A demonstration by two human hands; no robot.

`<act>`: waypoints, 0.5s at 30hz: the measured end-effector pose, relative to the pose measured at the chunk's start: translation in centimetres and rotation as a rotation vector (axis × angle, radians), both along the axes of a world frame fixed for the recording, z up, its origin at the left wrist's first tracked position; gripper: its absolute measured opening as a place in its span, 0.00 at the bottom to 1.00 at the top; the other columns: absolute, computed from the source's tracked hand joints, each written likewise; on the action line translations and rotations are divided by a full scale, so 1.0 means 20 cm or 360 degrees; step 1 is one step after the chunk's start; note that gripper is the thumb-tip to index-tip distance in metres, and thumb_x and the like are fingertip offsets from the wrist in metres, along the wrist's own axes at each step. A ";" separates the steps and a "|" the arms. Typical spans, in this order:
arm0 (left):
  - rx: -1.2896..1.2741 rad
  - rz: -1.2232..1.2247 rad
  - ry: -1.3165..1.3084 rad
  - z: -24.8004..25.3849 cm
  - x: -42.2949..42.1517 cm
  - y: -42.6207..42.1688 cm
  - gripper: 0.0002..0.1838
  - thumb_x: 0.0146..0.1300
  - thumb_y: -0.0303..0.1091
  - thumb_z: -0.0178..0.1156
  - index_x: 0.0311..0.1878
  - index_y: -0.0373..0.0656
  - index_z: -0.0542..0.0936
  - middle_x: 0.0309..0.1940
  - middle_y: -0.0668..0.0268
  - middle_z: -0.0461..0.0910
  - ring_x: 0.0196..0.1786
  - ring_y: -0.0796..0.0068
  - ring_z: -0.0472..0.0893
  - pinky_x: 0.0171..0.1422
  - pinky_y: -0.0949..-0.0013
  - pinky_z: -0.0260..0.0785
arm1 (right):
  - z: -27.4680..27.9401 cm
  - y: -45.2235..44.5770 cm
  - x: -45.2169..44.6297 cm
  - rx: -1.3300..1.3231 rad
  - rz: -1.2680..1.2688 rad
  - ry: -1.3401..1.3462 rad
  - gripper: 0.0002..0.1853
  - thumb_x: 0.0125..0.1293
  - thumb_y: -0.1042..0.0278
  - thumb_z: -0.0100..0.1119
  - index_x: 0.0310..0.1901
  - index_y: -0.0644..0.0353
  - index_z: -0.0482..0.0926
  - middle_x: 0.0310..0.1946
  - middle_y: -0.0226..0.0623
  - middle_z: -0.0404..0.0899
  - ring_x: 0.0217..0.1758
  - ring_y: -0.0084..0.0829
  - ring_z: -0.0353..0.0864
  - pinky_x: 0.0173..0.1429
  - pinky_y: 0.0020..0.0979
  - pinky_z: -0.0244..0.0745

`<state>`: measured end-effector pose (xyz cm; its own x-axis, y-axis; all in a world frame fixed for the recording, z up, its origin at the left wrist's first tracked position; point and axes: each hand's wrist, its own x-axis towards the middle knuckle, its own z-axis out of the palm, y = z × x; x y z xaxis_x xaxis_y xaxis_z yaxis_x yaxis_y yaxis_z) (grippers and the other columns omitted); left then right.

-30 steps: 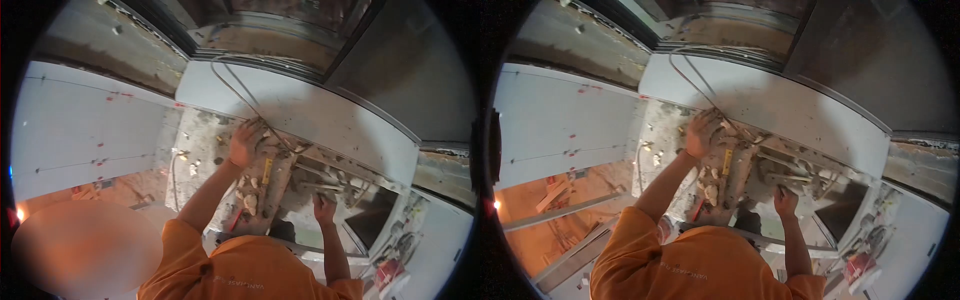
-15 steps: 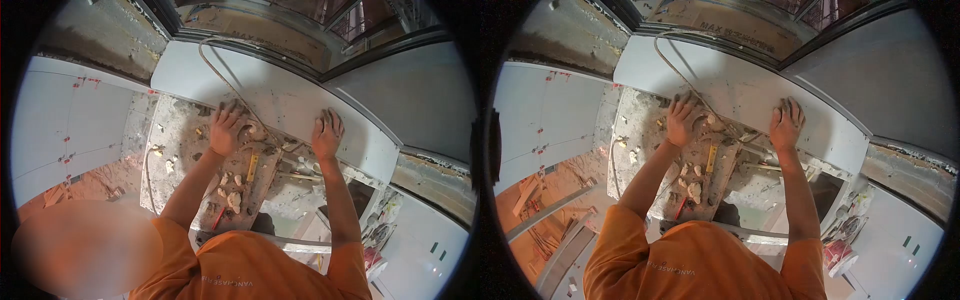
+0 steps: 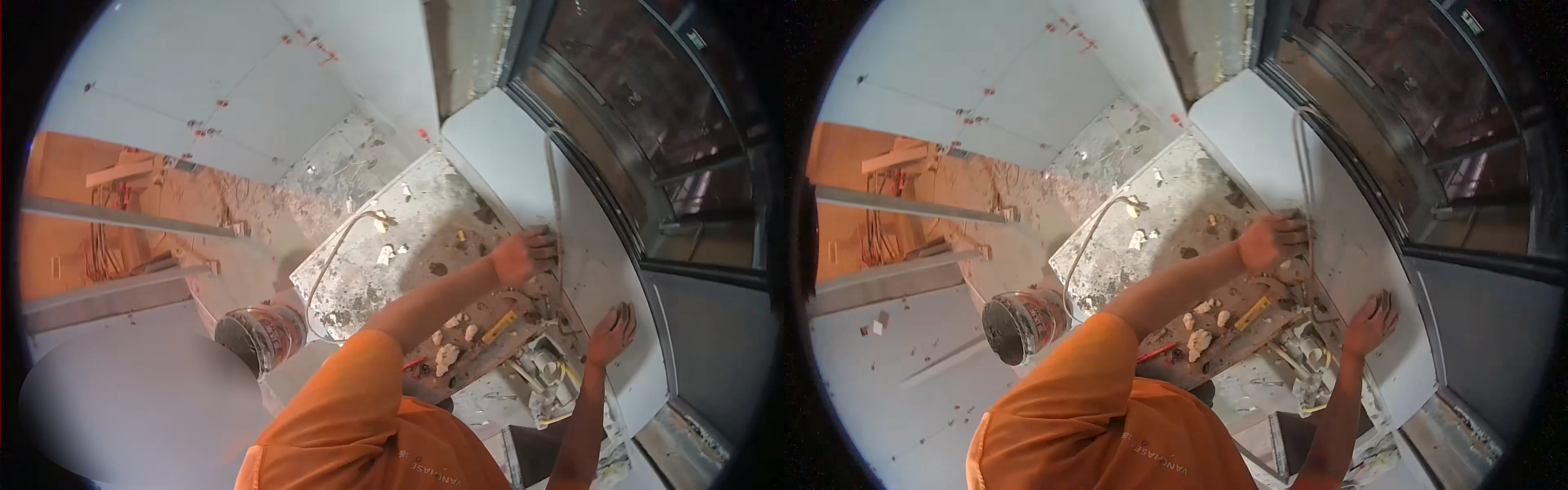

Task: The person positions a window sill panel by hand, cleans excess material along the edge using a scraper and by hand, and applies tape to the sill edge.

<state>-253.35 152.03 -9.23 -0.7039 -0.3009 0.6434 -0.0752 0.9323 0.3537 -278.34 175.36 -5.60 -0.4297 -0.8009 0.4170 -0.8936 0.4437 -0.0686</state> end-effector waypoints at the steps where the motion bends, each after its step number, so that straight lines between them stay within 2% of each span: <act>1: -0.0007 -0.0021 -0.0006 0.00 0.00 0.00 0.17 0.52 0.35 0.61 0.44 0.45 0.89 0.57 0.63 0.85 0.67 0.61 0.79 0.74 0.53 0.68 | -0.01 0.00 -0.01 0.0003 0.0021 0.0005 0.18 0.78 0.60 0.51 0.57 0.65 0.81 0.62 0.49 0.79 0.67 0.51 0.76 0.71 0.51 0.67; 7: -0.0015 0.0011 0.0020 -0.08 0.12 -0.18 0.16 0.58 0.36 0.60 0.49 0.46 0.88 0.59 0.65 0.84 0.70 0.63 0.77 0.78 0.53 0.66 | -0.02 0.01 -0.03 0.0045 0.0014 -0.0020 0.20 0.79 0.59 0.50 0.56 0.69 0.81 0.61 0.53 0.79 0.68 0.53 0.75 0.72 0.52 0.66; 10: -0.0191 0.0231 0.0031 -0.11 0.33 -0.37 0.20 0.58 0.36 0.60 0.54 0.46 0.86 0.61 0.63 0.84 0.70 0.62 0.78 0.79 0.55 0.66 | -0.07 0.01 -0.08 -0.0047 0.0093 0.0040 0.20 0.79 0.57 0.51 0.54 0.67 0.82 0.53 0.48 0.83 0.56 0.46 0.82 0.62 0.47 0.74; 11: -0.0161 0.0246 0.0050 -0.11 0.37 -0.40 0.20 0.58 0.36 0.60 0.54 0.46 0.86 0.61 0.63 0.84 0.70 0.62 0.78 0.79 0.55 0.66 | -0.03 -0.03 -0.06 -0.0018 0.0108 0.0060 0.20 0.79 0.57 0.51 0.54 0.67 0.82 0.53 0.48 0.83 0.56 0.46 0.82 0.62 0.47 0.74; 14: -0.0177 0.0365 0.0058 -0.05 0.47 -0.47 0.19 0.56 0.35 0.60 0.51 0.45 0.87 0.59 0.61 0.84 0.68 0.61 0.79 0.77 0.55 0.68 | 0.26 -0.35 0.32 -0.0456 -0.0312 -0.1470 0.18 0.79 0.55 0.51 0.51 0.61 0.83 0.37 0.37 0.82 0.36 0.32 0.79 0.41 0.33 0.76; 15: -0.0197 0.0379 0.0086 -0.05 0.49 -0.51 0.19 0.56 0.35 0.59 0.50 0.44 0.87 0.58 0.61 0.85 0.67 0.61 0.80 0.76 0.54 0.69 | 0.34 -0.50 0.49 -0.0576 -0.0499 -0.2261 0.16 0.80 0.55 0.50 0.48 0.57 0.81 0.31 0.31 0.76 0.29 0.27 0.71 0.33 0.29 0.67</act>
